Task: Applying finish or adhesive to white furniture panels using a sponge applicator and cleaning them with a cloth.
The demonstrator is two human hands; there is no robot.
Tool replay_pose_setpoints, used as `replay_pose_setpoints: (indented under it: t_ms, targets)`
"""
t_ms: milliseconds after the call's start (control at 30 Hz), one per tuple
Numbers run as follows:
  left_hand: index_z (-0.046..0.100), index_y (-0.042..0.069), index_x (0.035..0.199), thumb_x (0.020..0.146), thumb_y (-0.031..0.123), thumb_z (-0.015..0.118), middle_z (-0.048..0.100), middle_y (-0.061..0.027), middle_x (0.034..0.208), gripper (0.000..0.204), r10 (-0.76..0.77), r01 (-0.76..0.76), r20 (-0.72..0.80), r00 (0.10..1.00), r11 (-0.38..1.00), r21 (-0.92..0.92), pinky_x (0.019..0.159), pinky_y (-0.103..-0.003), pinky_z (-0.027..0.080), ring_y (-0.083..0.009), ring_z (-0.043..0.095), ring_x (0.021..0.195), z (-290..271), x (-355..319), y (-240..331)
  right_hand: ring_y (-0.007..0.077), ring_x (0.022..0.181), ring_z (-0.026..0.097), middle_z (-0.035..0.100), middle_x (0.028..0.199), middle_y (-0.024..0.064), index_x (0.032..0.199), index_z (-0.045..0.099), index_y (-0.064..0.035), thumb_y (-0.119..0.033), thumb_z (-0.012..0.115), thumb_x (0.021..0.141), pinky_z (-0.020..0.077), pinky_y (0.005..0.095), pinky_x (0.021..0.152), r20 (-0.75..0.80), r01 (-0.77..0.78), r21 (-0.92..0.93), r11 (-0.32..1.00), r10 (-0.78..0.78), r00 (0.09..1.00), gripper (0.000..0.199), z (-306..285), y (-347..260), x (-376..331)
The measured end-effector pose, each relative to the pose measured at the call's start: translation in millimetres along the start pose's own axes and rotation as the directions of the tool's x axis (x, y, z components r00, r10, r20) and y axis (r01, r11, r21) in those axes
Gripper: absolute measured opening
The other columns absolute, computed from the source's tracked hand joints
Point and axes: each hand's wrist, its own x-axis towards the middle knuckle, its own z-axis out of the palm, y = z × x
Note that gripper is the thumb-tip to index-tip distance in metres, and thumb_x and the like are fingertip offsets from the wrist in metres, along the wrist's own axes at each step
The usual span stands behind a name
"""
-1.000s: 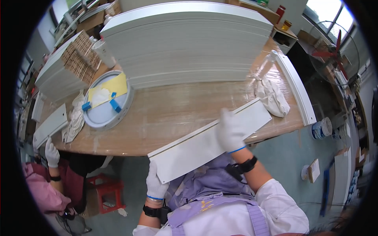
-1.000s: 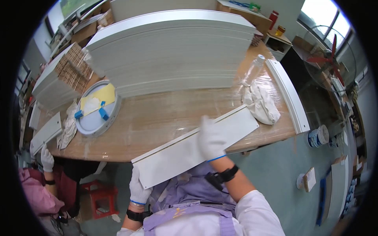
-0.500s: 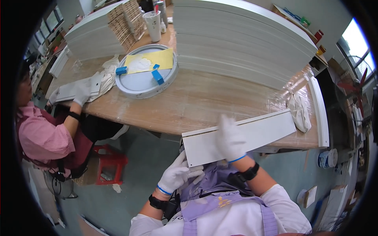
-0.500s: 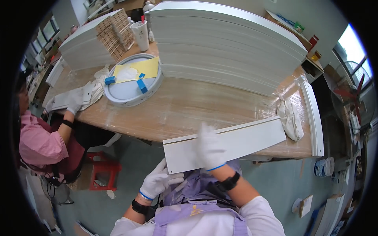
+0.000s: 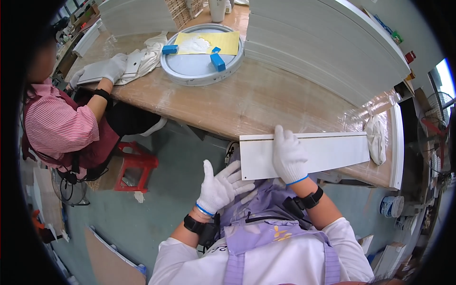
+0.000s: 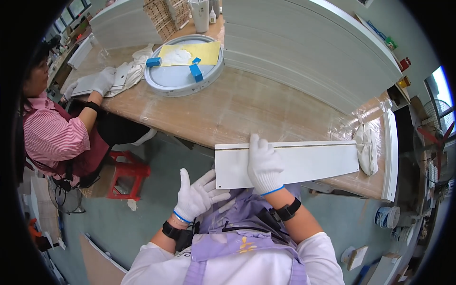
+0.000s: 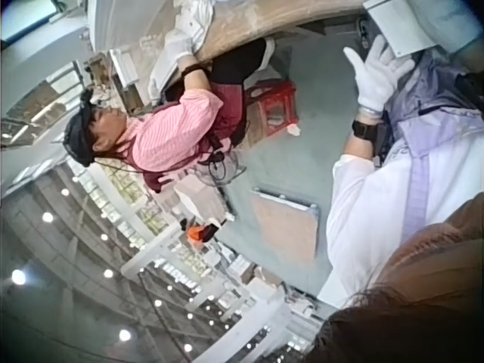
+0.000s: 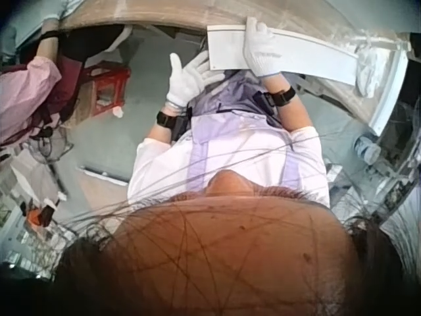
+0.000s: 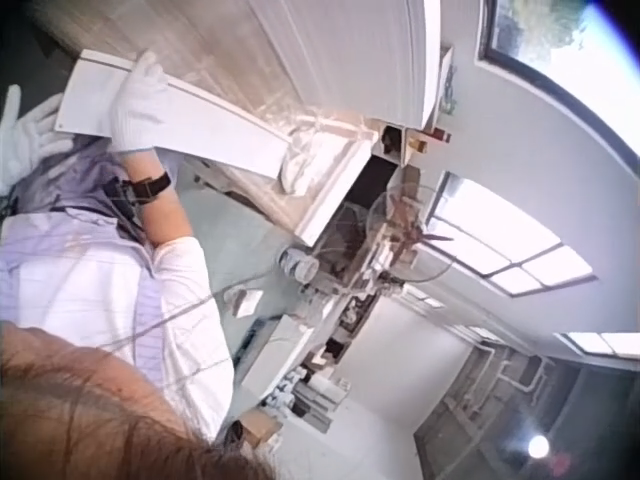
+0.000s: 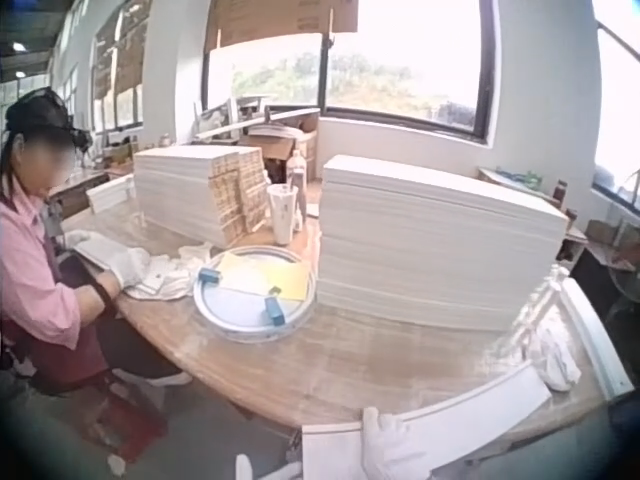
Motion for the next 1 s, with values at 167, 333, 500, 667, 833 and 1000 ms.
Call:
replay_pose_setpoints:
  t_ms: [167, 333, 500, 667, 833, 1000]
  targets:
    - [0.029, -0.003, 0.150, 0.085, 0.086, 0.026, 0.041, -0.0312, 0.147, 0.110, -0.007, 0.007, -0.010, 1.000, 0.998, 0.056, 0.110, -0.063, 0.034, -0.0491, 0.046, 0.130, -5.4, 2.9, 7.4, 0.0290, 0.071, 0.064, 0.062, 0.084, 0.0088, 0.120, 0.059, -0.0130, -0.015, 0.061, 0.080, 0.0539, 0.0420, 0.062, 0.410, 0.483, 0.222, 0.847, -0.531, 0.742, 0.040, -6.3, -29.6, -42.5]
    - [0.032, -0.002, 0.149, 0.089, 0.082, 0.028, 0.051, -0.0271, 0.140, 0.103, 0.006, -0.006, 0.001, 1.000, 0.985, 0.171, 0.106, -0.054, 0.043, -0.0414, 0.053, 0.127, 12.8, 2.9, 3.8, 0.0285, 0.076, 0.067, 0.063, 0.085, 0.0076, 0.122, 0.057, -0.0147, -0.019, 0.058, 0.085, 0.0550, 0.0395, 0.062, 0.105, -0.003, -0.121, 0.993, 0.016, 0.994, 0.037, -0.9, 22.9, -45.3]
    - [0.041, 0.000, 0.144, 0.101, 0.063, 0.032, 0.056, -0.0211, 0.135, 0.078, -0.004, 0.027, -0.065, 0.998, 0.930, 0.368, 0.098, -0.047, 0.050, -0.0325, 0.059, 0.118, 13.2, 25.5, 0.7, 0.0271, 0.068, 0.067, 0.063, 0.082, 0.0055, 0.116, 0.063, -0.0234, -0.023, 0.059, 0.089, 0.0528, 0.0419, 0.053, 0.173, 0.181, 0.178, 0.967, -0.212, 0.962, 0.028, -3.1, 3.1, -70.8]
    - [0.046, 0.007, 0.140, 0.103, 0.031, 0.051, 0.059, -0.0131, 0.133, 0.044, 0.059, 0.050, -0.188, 0.980, 0.848, 0.527, 0.086, -0.052, 0.058, -0.0304, 0.062, 0.116, 31.9, 41.9, -8.7, 0.0297, 0.081, 0.068, 0.064, 0.092, 0.0085, 0.125, 0.060, -0.0256, -0.020, 0.052, 0.093, 0.0547, 0.0443, 0.068, 0.216, 0.010, 0.033, 0.999, -0.017, 0.976, 0.034, -13.3, 45.2, -67.8]
    - [0.050, 0.004, 0.133, 0.100, 0.022, 0.054, 0.064, -0.0154, 0.123, 0.038, 0.228, -0.048, -0.195, 0.954, 0.757, 0.651, 0.070, -0.053, 0.063, -0.0320, 0.068, 0.105, 33.0, 36.3, -3.2, 0.0339, 0.083, 0.066, 0.064, 0.092, 0.0116, 0.121, 0.065, -0.0238, -0.022, 0.058, 0.091, 0.0533, 0.0465, 0.071, -0.142, -0.474, -0.016, 0.880, 0.467, 0.873, 0.031, -57.7, 182.4, -95.9]
    - [0.052, 0.006, 0.132, 0.100, 0.030, 0.056, 0.066, -0.0123, 0.121, 0.041, 0.380, -0.097, -0.282, 0.881, 0.729, 0.677, 0.068, -0.048, 0.063, -0.0304, 0.068, 0.104, 3.1, 4.7, 47.8, 0.0369, 0.091, 0.065, 0.065, 0.103, 0.0157, 0.116, 0.066, -0.0159, -0.028, 0.057, 0.095, 0.0522, 0.0492, 0.079, -0.303, -0.852, -0.160, 0.498, 0.797, 0.522, 0.026, -89.6, 310.0, -148.5]
